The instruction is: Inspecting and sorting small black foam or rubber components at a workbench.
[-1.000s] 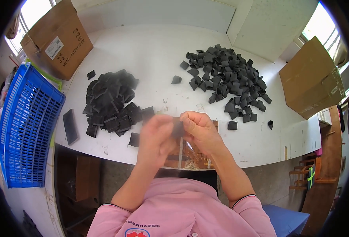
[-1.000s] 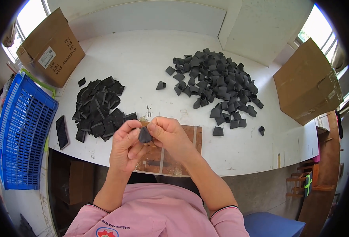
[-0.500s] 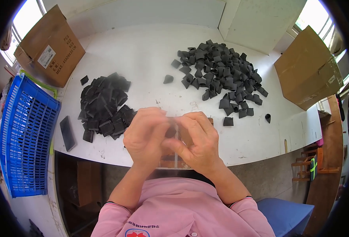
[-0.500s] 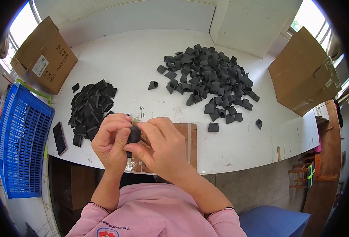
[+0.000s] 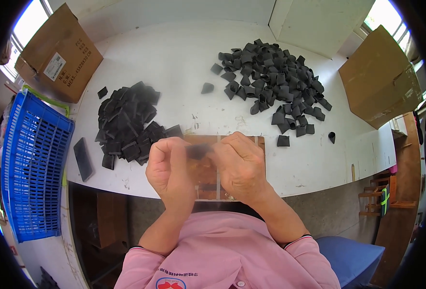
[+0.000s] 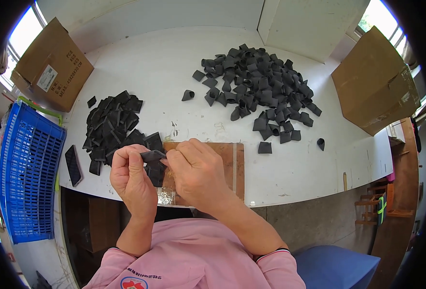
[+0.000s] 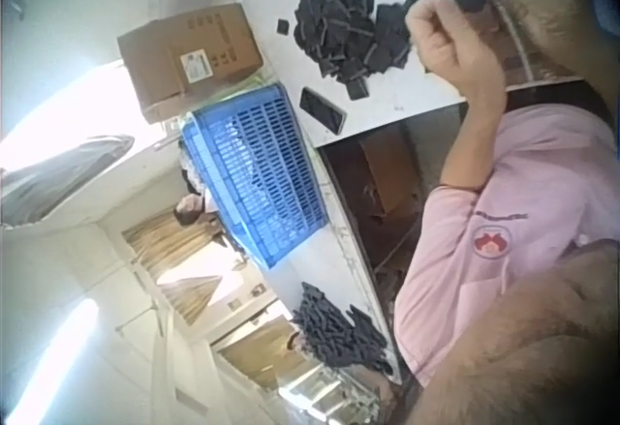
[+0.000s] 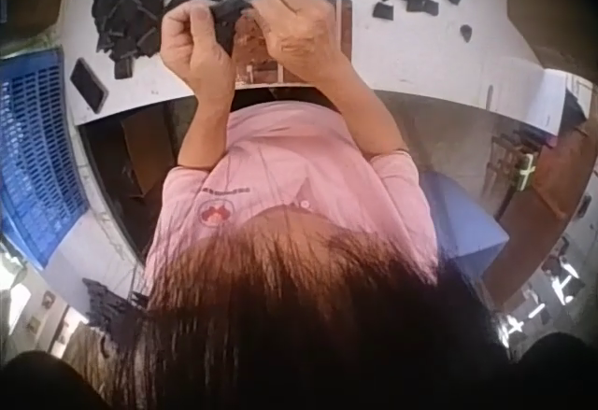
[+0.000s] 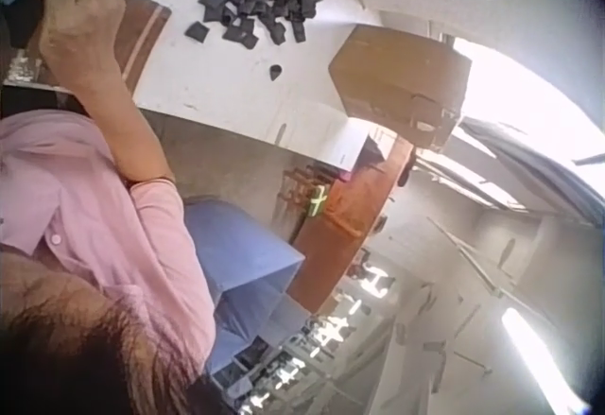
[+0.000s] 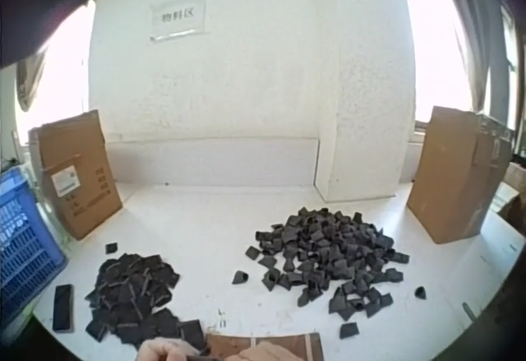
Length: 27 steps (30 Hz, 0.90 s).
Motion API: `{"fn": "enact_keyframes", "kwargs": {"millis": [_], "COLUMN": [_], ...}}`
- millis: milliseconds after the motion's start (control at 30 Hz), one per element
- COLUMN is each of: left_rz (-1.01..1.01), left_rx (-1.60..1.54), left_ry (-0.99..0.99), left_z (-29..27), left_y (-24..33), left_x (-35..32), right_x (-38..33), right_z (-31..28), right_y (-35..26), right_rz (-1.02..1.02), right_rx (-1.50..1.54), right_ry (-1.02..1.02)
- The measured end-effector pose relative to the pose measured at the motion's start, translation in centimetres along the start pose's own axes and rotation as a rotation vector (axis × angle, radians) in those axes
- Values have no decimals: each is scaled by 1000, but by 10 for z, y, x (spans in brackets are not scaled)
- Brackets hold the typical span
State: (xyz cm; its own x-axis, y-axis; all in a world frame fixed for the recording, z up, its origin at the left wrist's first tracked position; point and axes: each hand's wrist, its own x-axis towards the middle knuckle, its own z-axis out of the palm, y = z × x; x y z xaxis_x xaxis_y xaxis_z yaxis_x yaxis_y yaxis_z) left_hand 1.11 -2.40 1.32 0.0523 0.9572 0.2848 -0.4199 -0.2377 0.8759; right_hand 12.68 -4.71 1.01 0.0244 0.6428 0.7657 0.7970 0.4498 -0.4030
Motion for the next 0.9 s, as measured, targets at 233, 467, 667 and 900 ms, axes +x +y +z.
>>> {"fn": "enact_keyframes", "kwargs": {"millis": [233, 467, 667, 900], "left_rz": [63, -113, 176, 312], "left_rx": [197, 632, 1328, 1319], "left_ry": [-110, -29, -241, -354], "left_z": [-18, -98, -99, -112], "left_y": [-11, -52, -70, -90], "left_x": [13, 3, -32, -33], "right_x": [8, 16, -71, -87], "right_z": [-11, -28, 6, 31], "right_y": [0, 30, 5, -4], "right_rz": [23, 876, 1112, 1006], "right_rx": [-22, 954, 856, 672], "right_ry": [-110, 83, -328, -571]}}
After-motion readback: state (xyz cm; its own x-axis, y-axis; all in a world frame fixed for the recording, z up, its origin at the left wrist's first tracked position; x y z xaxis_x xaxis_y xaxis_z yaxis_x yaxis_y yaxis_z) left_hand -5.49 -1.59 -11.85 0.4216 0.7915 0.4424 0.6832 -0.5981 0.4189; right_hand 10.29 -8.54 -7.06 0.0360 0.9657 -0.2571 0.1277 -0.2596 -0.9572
